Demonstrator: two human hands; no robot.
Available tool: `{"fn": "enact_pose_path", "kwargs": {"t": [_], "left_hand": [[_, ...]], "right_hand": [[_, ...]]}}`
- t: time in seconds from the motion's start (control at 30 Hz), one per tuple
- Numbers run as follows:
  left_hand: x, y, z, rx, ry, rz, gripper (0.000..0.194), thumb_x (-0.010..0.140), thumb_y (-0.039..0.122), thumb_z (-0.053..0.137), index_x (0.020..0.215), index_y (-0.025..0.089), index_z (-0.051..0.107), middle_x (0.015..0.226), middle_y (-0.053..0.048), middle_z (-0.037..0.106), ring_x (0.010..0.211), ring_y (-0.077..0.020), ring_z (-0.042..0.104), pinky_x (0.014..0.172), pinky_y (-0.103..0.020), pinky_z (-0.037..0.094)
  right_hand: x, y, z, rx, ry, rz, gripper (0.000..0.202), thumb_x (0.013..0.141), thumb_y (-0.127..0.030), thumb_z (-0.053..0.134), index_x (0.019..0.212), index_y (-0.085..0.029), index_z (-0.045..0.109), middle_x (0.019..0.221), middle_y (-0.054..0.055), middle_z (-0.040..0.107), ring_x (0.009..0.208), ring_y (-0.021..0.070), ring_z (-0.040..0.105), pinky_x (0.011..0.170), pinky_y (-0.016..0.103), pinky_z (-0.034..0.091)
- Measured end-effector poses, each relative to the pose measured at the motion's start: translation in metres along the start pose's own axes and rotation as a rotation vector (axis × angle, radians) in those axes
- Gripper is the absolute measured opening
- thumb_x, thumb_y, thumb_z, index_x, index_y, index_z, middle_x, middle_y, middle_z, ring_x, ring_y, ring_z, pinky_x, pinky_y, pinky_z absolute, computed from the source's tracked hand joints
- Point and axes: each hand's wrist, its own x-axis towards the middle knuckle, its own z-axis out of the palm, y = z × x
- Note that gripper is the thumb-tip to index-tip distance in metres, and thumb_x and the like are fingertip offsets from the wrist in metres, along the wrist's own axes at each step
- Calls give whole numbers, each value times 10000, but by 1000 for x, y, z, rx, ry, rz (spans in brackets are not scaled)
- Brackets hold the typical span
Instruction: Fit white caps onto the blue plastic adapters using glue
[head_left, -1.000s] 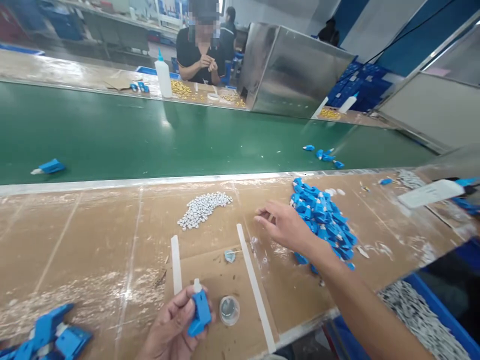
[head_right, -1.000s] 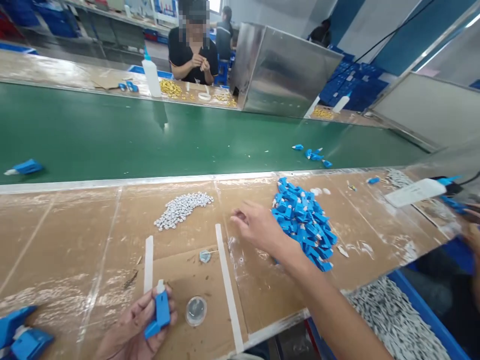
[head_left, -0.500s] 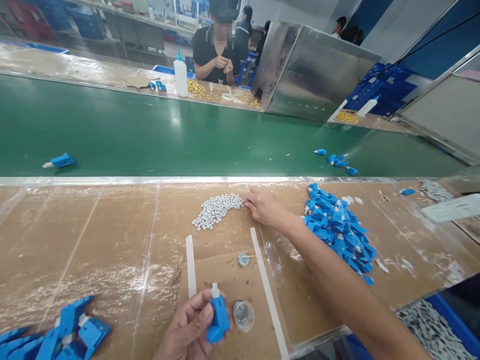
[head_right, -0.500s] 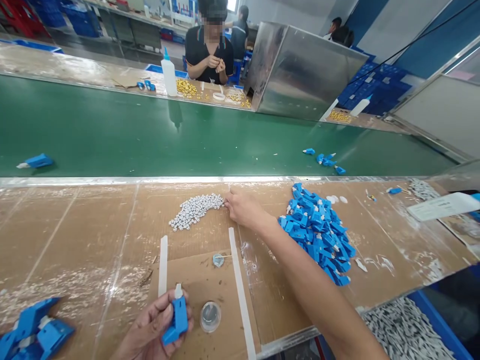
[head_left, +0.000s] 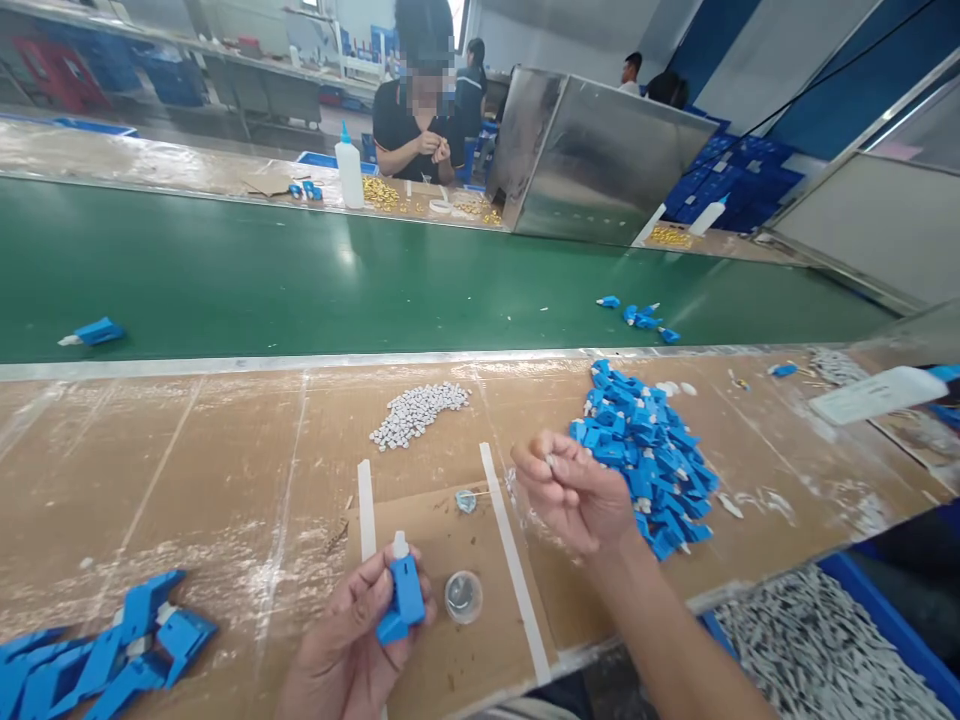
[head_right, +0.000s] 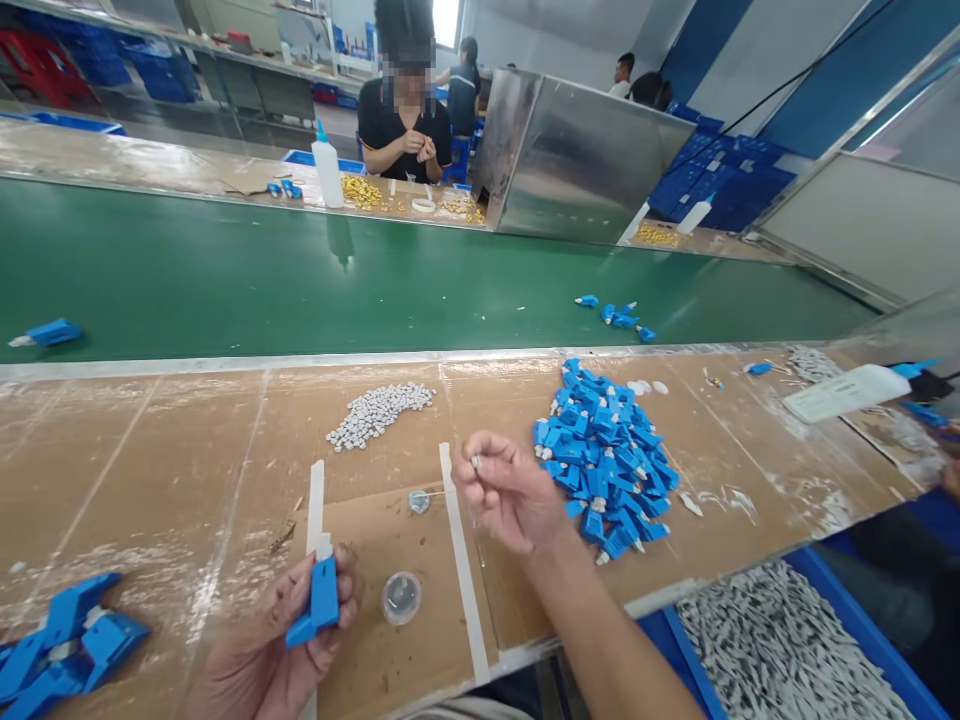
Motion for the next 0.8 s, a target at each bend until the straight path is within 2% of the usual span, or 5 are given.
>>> {"fn": "enact_pose_path", "kwargs": {"t": [0.17,0.27,0.4,0.53,0.8], "left_hand": [[-1,-5,22,62,-107,-50,261,743,192,824,988,123,764,867,-76,676,764,-149,659,657,-199,564],[-3,-12,29,89,-161,-86,223,791,206,784,998,129,756,911,-77,673,790,-136,650,710,-205,567],[-7,-23,37,158,-180,-25,227,809,230,771,1012,133,740,873,-80,668,756,-131,638,638,-177,534],[-7,-29,47,177,-180,-13,218,819,264,763,945,90,724,791,-77,649,699,-128,640,590,-162,521],[-9,-27,53,66,-135,-202,176,820,209,724,873,42,706,707,-75,662,568,-109,664,478,-105,510]], "right_hand": [[-42,6,22,943,-111,85,236,738,-273,847,796,-187,635,670,-60,420,438,-3,313,350,-50,284],[-50,7,25,1059,-135,99,180,755,-214,842,830,-174,684,664,-56,462,431,-21,357,358,-68,289],[-63,-1,26,848,-113,102,154,795,-268,825,851,-178,713,683,-29,575,448,-13,498,364,-19,352],[-80,-19,38,260,8,44,50,890,-227,739,903,-179,737,767,41,701,621,110,682,494,144,536],[-89,-33,44,-181,15,-232,138,903,-87,682,948,-210,723,813,45,695,708,186,674,571,292,536]]}}
